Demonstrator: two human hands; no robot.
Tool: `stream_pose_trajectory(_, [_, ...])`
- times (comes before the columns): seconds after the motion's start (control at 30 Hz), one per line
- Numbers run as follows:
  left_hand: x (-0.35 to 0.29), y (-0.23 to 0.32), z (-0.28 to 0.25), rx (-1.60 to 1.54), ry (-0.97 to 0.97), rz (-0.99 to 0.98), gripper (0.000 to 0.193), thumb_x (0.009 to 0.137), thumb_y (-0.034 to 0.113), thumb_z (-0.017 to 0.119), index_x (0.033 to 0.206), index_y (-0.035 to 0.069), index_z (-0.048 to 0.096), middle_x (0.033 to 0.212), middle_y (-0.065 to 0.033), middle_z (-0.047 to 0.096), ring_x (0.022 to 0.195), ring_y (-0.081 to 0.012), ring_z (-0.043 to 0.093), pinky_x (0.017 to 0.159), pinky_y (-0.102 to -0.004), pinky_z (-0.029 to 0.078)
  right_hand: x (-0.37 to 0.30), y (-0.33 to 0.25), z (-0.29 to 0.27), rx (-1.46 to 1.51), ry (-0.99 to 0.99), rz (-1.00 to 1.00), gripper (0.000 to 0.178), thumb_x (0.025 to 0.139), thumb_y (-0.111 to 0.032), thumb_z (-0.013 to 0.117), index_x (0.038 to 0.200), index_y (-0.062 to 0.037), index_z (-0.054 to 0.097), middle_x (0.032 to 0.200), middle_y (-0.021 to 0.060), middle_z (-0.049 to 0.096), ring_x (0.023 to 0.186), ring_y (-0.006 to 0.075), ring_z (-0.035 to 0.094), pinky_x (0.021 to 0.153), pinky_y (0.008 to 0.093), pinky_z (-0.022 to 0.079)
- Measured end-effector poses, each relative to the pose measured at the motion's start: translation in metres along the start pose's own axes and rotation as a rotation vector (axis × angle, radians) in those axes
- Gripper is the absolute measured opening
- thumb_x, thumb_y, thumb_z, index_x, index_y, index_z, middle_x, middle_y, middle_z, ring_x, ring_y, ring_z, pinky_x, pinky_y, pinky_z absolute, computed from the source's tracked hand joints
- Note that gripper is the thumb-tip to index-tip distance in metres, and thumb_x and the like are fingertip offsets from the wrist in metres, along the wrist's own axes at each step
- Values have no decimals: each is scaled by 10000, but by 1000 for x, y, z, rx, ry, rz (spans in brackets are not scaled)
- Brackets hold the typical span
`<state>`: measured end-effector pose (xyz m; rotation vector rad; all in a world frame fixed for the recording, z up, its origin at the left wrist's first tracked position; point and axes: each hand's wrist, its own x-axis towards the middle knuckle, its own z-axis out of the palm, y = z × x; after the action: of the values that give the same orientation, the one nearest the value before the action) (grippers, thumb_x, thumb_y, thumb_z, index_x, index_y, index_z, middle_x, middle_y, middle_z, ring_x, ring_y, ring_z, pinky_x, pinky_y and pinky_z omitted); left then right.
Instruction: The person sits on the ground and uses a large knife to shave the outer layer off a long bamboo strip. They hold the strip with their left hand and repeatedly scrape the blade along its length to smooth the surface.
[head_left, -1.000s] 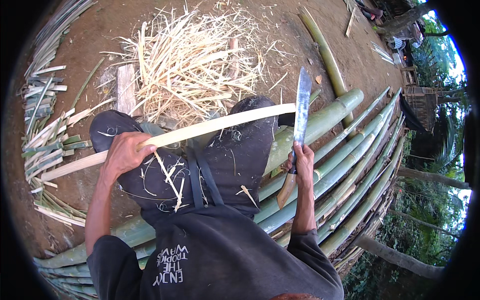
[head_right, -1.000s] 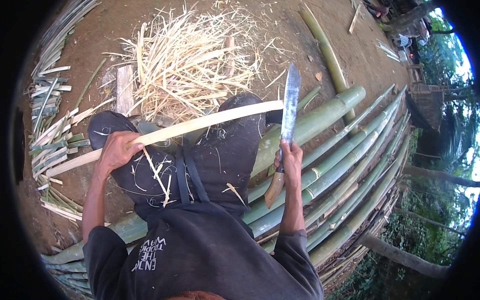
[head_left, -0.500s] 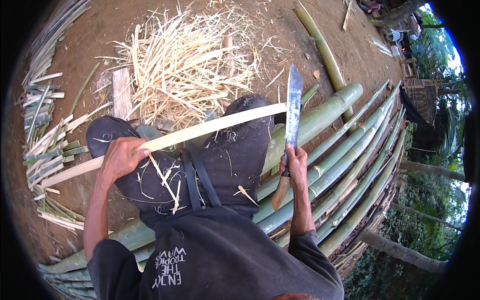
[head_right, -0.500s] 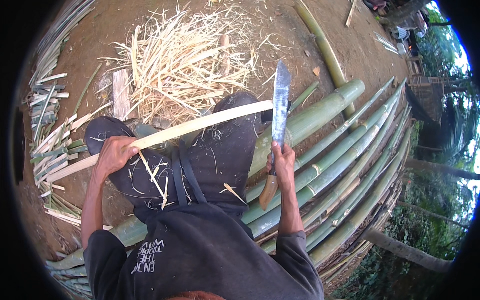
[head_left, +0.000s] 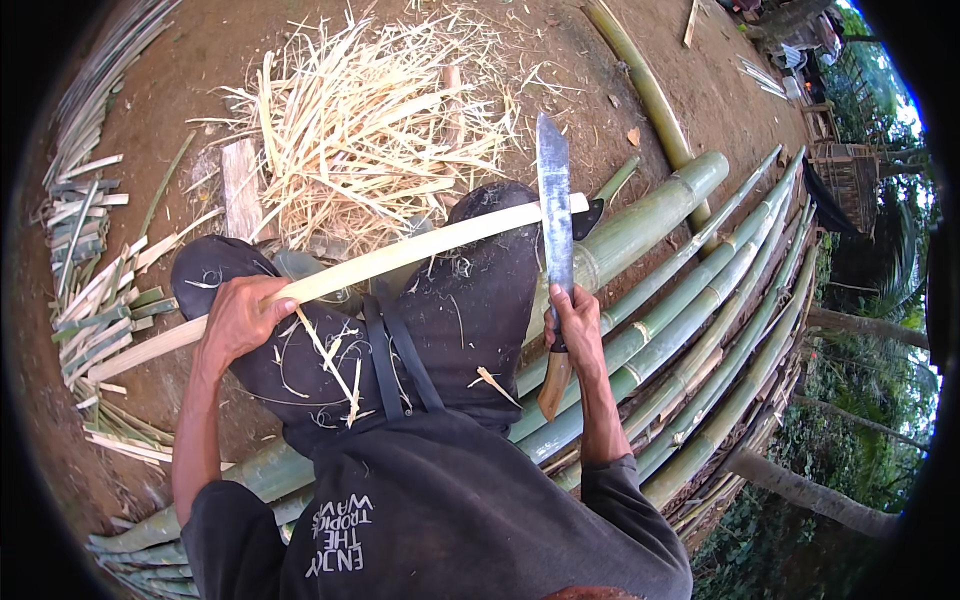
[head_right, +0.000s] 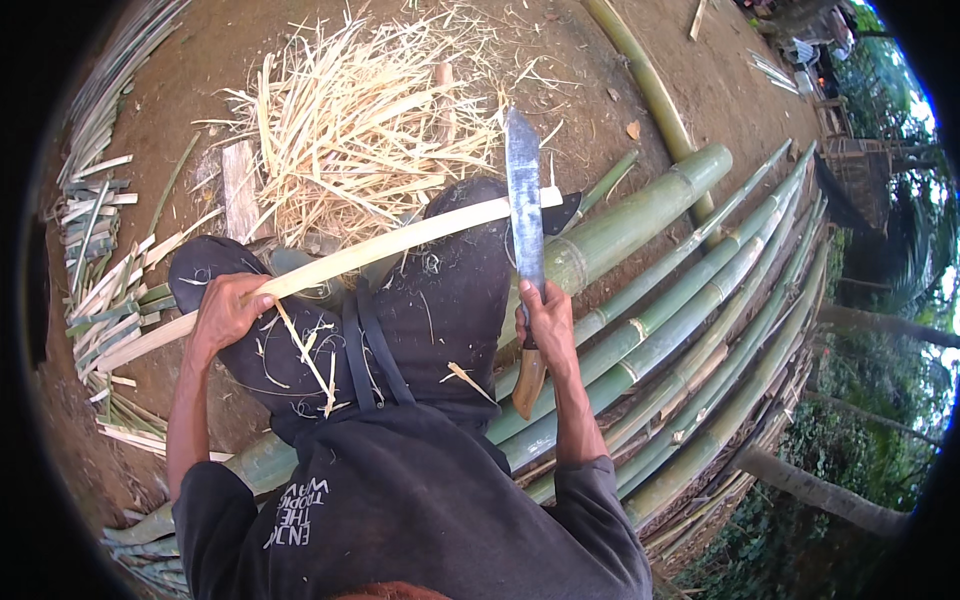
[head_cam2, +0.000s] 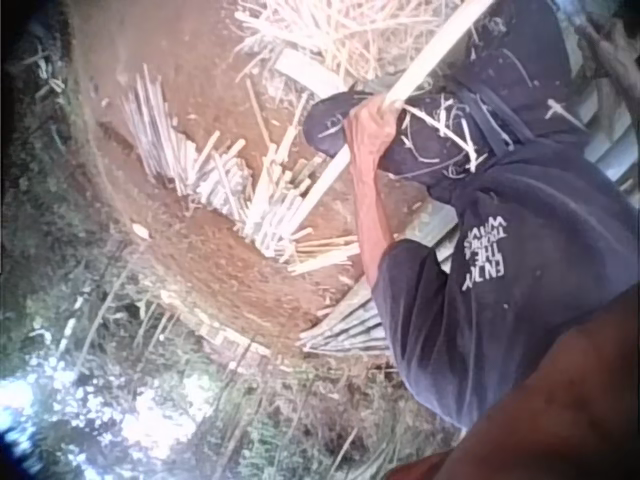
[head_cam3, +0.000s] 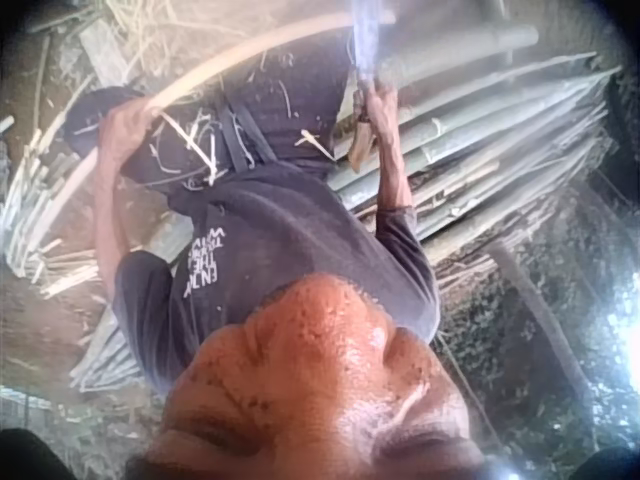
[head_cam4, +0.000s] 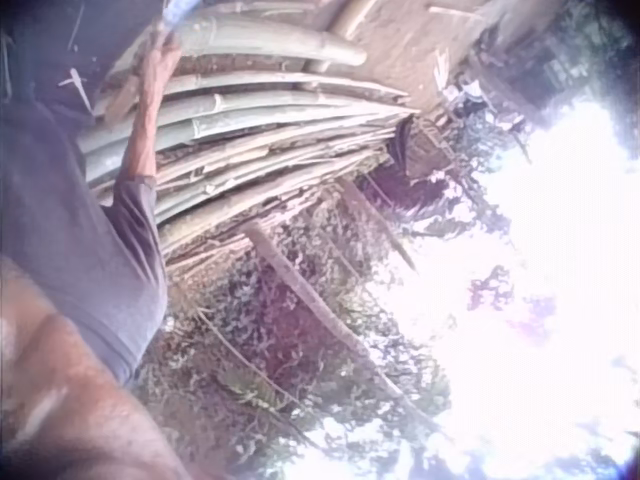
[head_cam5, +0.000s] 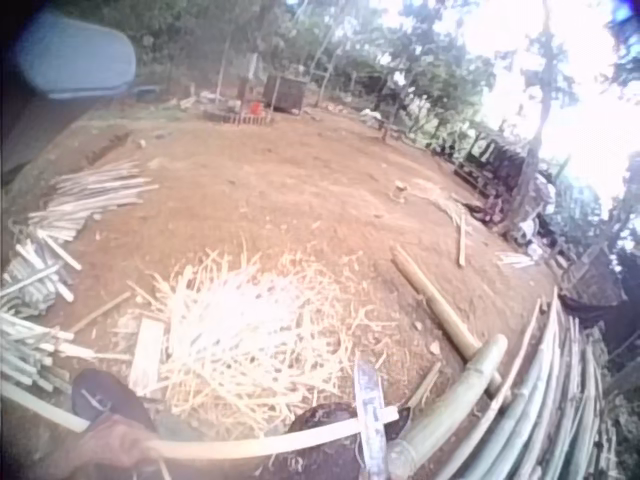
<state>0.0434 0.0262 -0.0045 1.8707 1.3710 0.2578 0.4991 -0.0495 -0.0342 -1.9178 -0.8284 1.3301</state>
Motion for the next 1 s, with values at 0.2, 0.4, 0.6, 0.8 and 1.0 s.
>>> stream_pose_trajectory(0.2, [3, 3, -4, 20, -39, -19, 307, 846, 218, 683, 1019, -35, 701, 852, -210, 678, 791, -389, 659, 722, -422, 490, 6, -3, 0, 99, 53, -5, 304, 1003, -328, 600, 871, -66, 518, 568, 18, 531, 407, 108, 501, 370, 262, 407])
stream_pose_trajectory(0.4, [0, 4, -3, 19, -21, -23, 317, 858, 264, 698, 1034, 1, 725, 920, -220, 700, 850, -419, 668, 747, -438, 512, 6, -12, 0, 178, 89, 31, 279, 1010, -287, 582, 891, -38, 540, 582, 20, 538, 428, 105, 509, 382, 267, 411])
stream_pose_trajectory(0.6, [-2, -2, 1, 1, 17, 11, 312, 853, 259, 702, 1029, 2, 727, 918, -224, 700, 850, -416, 670, 743, -432, 512, -15, -7, 25, 77, -55, 29, 278, 1004, -295, 596, 889, -50, 534, 592, 22, 538, 429, 110, 508, 387, 267, 414])
stream_pose_trajectory(0.8, [2, -1, -1, -8, -18, -34, 320, 848, 264, 708, 1027, 0, 728, 914, -218, 704, 850, -412, 672, 737, -428, 512, -16, -6, 29, 45, -36, -5, 264, 1001, -291, 607, 889, -59, 552, 574, 8, 536, 415, 103, 503, 376, 259, 415])
stream_pose_trajectory(1.0, [1, 1, -4, -12, -25, -42, 304, 847, 253, 705, 1023, 7, 733, 912, -213, 707, 835, -396, 678, 738, -423, 512, -16, -11, 31, 103, 20, 26, 316, 1004, -312, 592, 872, -29, 544, 591, 20, 534, 438, 109, 506, 402, 262, 410])
